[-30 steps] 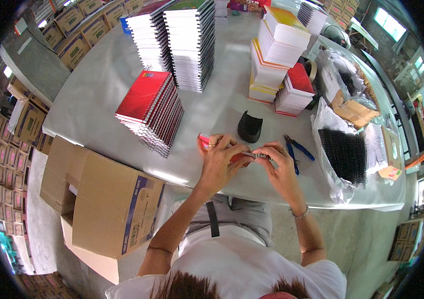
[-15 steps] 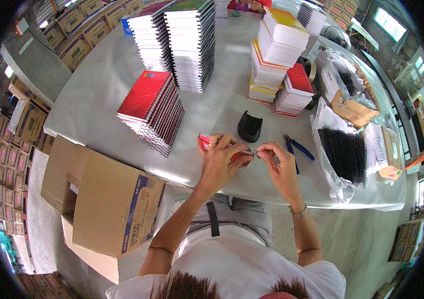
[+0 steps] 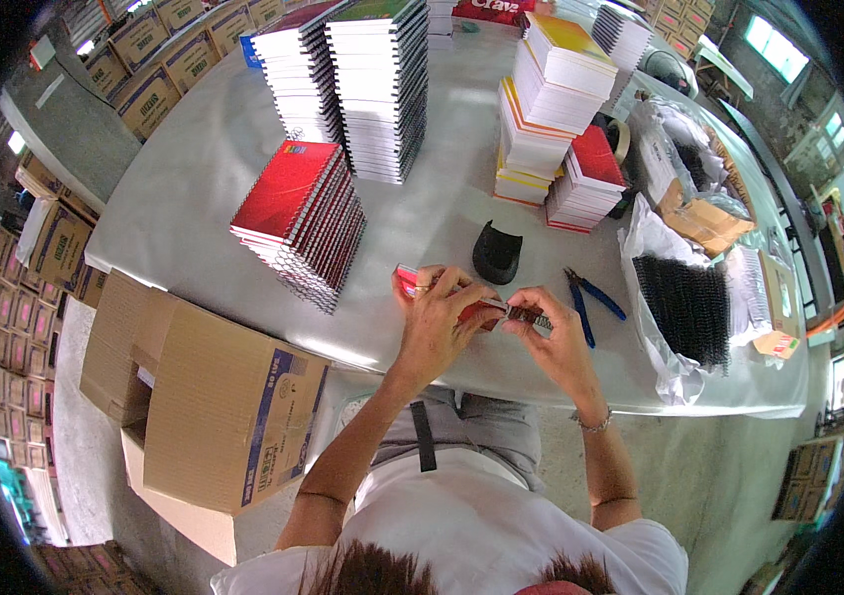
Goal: The person binds notepads by inserting a spiral wire into the pre-punched holes of a notepad, using pliers to trim and secure the wire ends, and then stacks the completed notebook on the table.
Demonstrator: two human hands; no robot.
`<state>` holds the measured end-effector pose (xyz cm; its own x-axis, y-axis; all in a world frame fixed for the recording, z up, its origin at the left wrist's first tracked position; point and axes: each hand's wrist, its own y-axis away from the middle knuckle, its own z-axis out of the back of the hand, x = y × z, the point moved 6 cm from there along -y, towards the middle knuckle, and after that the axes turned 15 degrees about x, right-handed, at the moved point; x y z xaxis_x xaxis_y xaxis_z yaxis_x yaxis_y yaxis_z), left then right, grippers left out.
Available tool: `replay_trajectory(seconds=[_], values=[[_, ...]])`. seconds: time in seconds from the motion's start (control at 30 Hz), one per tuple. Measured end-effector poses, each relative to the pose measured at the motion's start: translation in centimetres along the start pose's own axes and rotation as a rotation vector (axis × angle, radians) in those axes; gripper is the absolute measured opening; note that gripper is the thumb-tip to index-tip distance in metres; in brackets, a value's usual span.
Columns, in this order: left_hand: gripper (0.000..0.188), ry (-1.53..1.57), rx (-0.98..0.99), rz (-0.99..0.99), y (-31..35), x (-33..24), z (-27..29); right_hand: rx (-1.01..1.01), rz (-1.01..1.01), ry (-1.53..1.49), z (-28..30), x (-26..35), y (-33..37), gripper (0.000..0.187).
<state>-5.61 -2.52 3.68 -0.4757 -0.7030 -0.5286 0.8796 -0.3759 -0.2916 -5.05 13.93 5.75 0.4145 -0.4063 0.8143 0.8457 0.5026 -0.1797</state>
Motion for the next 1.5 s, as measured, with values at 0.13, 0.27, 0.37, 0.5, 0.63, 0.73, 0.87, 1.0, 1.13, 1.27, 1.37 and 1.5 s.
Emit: replay_trajectory(seconds=[0.13,0.27,0.37,0.5,0.63,0.73,0.87,1.0,1.13,1.27,1.37,1.5], values=[[0.029,-0.030,0.004,-0.013,0.1,-0.3,0.2,-0.035,0.045,0.122,0.1,0.1,0.0,0.018],[0.036,-0.075,0.029,-0.030,0.4,-0.5,0.4,-0.009,0.044,0.300,-0.1,0.6,-0.1,0.018],[0.039,-0.110,0.025,0.017,0.6,-0.5,0.2,-0.036,-0.037,0.187,-0.1,1.2,-0.2,0.018],[0.037,-0.119,0.018,0.038,0.5,-0.8,0.2,-0.019,0.006,0.322,-0.3,0.6,-0.4,0.016],[0.035,-0.109,0.033,0.062,0.5,-0.8,0.2,-0.056,0.016,0.365,-0.4,1.0,-0.7,0.013],[0.036,-0.112,0.031,0.056,0.5,-0.6,0.0,-0.036,0.015,0.407,-0.6,1.1,-0.9,0.011],[0.040,-0.112,0.039,0.067,0.6,-0.5,-0.1,-0.090,0.026,0.362,-0.7,1.9,-1.3,0.009],[0.048,-0.113,0.032,0.060,0.7,-0.4,-0.2,0.000,-0.017,0.427,-1.1,0.8,-1.5,0.010],[0.063,0.073,-0.120,0.075,1.0,0.3,1.0,-0.072,0.023,0.388,-1.2,1.7,-1.6,0.013],[0.075,0.254,-0.340,0.138,1.5,1.0,2.8,0.005,-0.013,0.481,-1.4,1.2,-2.0,0.019],[0.070,0.238,-0.303,0.148,1.7,2.6,1.8,0.026,0.015,0.521,-1.6,1.9,-2.1,0.024],[0.058,0.377,-0.165,0.167,2.1,4.0,1.1,0.220,-0.005,0.340,-2.2,1.3,-2.6,0.031]])
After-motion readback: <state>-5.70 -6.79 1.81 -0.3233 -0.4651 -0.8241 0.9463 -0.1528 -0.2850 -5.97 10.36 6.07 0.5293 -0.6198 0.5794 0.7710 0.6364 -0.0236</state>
